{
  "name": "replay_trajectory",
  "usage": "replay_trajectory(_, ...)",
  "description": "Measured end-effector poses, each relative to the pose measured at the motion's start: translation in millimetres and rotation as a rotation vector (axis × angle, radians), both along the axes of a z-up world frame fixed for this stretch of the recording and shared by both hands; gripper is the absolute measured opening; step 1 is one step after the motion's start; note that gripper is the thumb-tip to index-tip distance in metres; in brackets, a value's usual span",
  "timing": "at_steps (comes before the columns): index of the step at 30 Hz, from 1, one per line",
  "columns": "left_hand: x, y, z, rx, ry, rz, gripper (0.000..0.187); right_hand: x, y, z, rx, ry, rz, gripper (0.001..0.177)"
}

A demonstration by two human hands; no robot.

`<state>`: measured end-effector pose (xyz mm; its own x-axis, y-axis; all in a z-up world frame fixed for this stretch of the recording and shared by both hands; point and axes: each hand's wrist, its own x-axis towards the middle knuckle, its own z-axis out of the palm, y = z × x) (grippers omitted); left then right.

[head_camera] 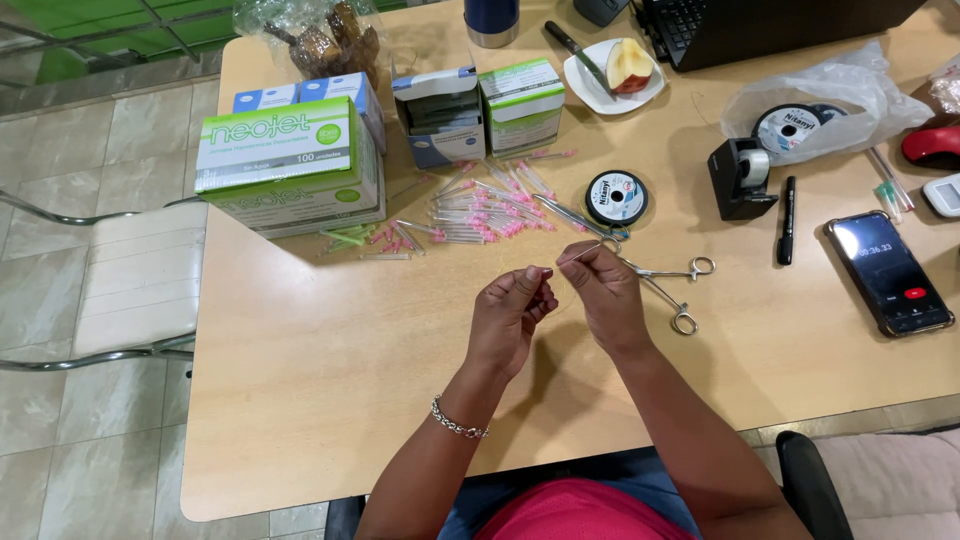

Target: The person sits at a desk and assembles medical supplies by threading a thin filament through a small plastic tube. They use hemostats to grip the filament and pull it through the tube, then cut the filament with scissors. The process is repeated with additional tubes and filament.

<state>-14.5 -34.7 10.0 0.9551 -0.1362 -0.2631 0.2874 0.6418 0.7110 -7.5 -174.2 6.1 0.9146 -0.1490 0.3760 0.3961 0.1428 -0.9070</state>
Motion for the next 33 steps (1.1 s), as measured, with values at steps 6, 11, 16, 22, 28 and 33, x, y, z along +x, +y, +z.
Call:
replay_trajectory(6,0.7,11.1,1.4,0.008,0.025,0.019,0.027,1.9,-12.5,12.6,0.211,0.091,0.009,0.008)
replay_trajectory(11,-0.7,39.3,-2.4,0.004,0.034,0.081,0.025,9.7,-52.1,12.2,0.514,0.209,0.087,0.006)
replay_trajectory(16,-6.1,111.1,-18.3,0.115,-0.013,0.182,0.018,13.6,-110.0,33.1,0.611,0.206,0.026,0.015)
replay_trajectory(22,-20.2,231.4,-19.7,0.184,0.005,0.532,0.016,41.5,-241.0,-13.9,0.823,0.281,-0.211,0.014)
replay_trajectory(28,-49.5,366.5,-19.7,0.093,-0.029,0.776,0.014,49.1,-238.7,-28.4,0.547,0.341,-0.170,0.013)
replay_trajectory(33,-48.5,361.2,-17.9,0.338,-0.137,0.941,0.020,54.1,-236.0,-26.5,0.298,0.379,-0.150,0.024)
